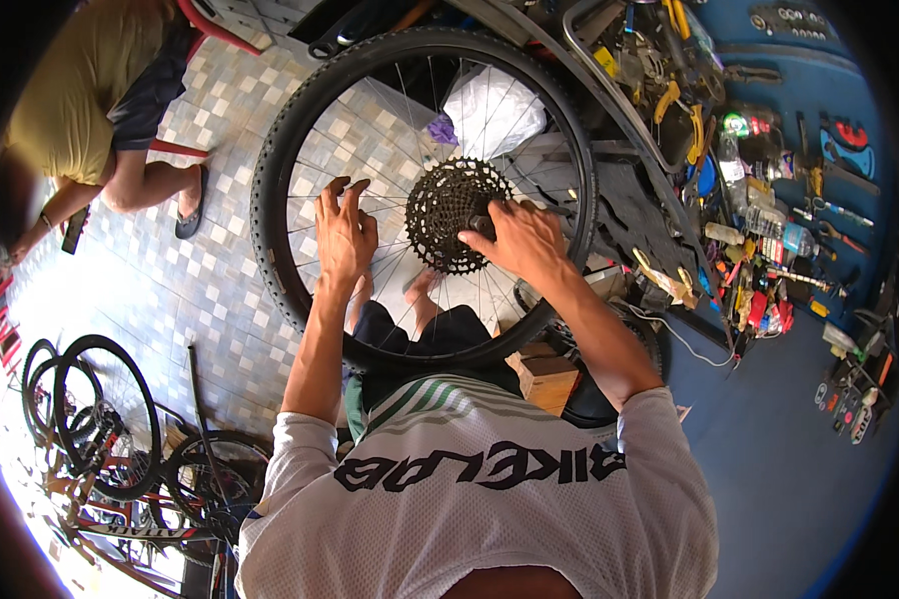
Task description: The person inflates a bicycle tire, attaches the front wheel to the bicycle frame, and adjusts the rear cassette on the wheel. The person uses a hand pump and tools to complete the assembly.
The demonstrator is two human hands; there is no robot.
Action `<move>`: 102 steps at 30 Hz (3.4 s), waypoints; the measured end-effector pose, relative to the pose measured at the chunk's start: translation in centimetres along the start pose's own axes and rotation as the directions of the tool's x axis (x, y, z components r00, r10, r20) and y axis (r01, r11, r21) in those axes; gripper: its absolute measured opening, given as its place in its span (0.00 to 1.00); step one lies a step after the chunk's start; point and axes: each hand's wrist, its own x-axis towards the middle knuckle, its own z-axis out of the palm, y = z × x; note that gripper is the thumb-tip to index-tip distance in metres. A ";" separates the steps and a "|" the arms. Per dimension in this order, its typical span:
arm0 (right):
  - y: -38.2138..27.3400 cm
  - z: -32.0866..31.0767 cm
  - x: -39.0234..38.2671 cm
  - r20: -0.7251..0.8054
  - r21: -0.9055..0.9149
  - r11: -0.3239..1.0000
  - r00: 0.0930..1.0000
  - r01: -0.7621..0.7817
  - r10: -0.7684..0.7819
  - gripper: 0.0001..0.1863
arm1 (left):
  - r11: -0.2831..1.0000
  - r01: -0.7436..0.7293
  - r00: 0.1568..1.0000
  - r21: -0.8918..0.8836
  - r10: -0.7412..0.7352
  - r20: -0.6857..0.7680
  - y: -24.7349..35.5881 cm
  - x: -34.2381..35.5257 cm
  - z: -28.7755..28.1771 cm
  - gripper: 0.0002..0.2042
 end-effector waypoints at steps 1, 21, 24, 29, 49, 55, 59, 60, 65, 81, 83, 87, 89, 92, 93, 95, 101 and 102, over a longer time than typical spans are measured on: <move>0.3 0.7 -0.5 -0.184 -0.038 0.998 0.981 0.049 -0.055 0.29 | 1.000 -0.016 1.000 -0.002 0.016 -0.006 0.1 0.1 0.0 0.28; 23.5 -6.2 -6.5 -0.251 0.637 0.588 0.587 -0.498 0.769 0.41 | 0.983 -0.081 0.996 0.167 0.075 0.041 1.6 0.2 -1.1 0.21; 35.2 -3.4 -7.7 -0.230 0.567 0.437 0.375 -0.698 0.898 0.48 | 0.982 -0.140 0.987 0.129 0.129 0.091 3.1 0.4 -0.9 0.20; 39.0 -1.5 -4.9 -0.128 0.593 0.358 0.355 -0.721 0.926 0.44 | 0.982 -0.169 0.984 0.083 0.163 0.073 7.0 1.9 -2.1 0.19; 36.9 -12.2 -25.5 -0.590 0.504 0.653 -0.327 0.564 0.738 0.27 | 0.977 -0.161 0.965 -0.142 0.185 0.184 12.9 4.3 -1.8 0.12; 34.6 -15.7 -27.3 -0.663 -0.169 0.030 -0.136 0.985 0.736 0.20 | 0.968 -0.152 0.970 -0.198 0.185 0.159 13.1 4.0 -2.4 0.12; 29.6 -11.7 -21.7 -0.723 0.347 -0.342 0.481 0.873 0.495 0.26 | 0.971 -0.156 0.966 -0.180 0.188 0.177 12.9 4.2 -1.6 0.11; 27.2 -9.3 -18.4 -0.653 0.531 -0.268 0.590 0.803 0.475 0.28 | 0.978 -0.131 0.968 -0.161 0.162 0.194 12.7 4.1 -1.6 0.11; 17.4 0.4 -8.4 -0.255 0.956 0.209 0.935 0.206 0.246 0.22 | 0.997 -0.055 0.967 -0.051 0.065 0.244 10.5 3.6 0.9 0.26; 12.8 2.6 3.5 0.285 0.766 0.639 0.853 0.073 -0.438 0.19 | 0.950 0.111 0.827 0.293 -0.252 0.503 11.6 4.5 2.4 0.64; 12.8 1.8 4.7 0.333 0.714 0.692 0.819 0.105 -0.468 0.19 | 0.955 0.102 0.822 0.280 -0.240 0.517 11.7 4.5 2.3 0.63; 12.1 0.2 6.6 0.441 0.613 0.777 0.752 0.145 -0.489 0.19 | 0.970 0.095 0.808 0.224 -0.207 0.552 11.6 4.7 2.4 0.63; 11.4 0.0 7.4 0.474 0.592 0.792 0.731 0.148 -0.491 0.20 | 0.976 0.082 0.815 0.204 -0.184 0.550 11.6 4.7 2.6 0.61; 10.7 0.0 8.2 0.494 0.529 0.828 0.727 0.184 -0.477 0.23 | 0.982 0.066 0.827 0.178 -0.154 0.541 11.7 4.7 2.8 0.59; 10.6 -0.5 8.2 0.495 0.505 0.839 0.729 0.201 -0.473 0.24 | 0.983 0.062 0.832 0.172 -0.146 0.535 11.7 4.7 2.8 0.59; 9.9 -1.1 8.0 0.488 0.458 0.858 0.741 0.232 -0.461 0.26 | 0.977 0.052 0.836 0.207 -0.156 0.527 11.4 4.5 2.8 0.59; 11.7 1.0 9.0 0.444 0.690 0.704 0.670 0.168 -0.595 0.24 | 0.983 0.064 0.822 0.173 -0.150 0.550 10.8 4.8 3.6 0.61; 11.5 0.8 9.2 0.458 0.653 0.733 0.669 0.193 -0.585 0.23 | 0.984 0.078 0.817 0.158 -0.154 0.556 10.7 4.8 3.7 0.61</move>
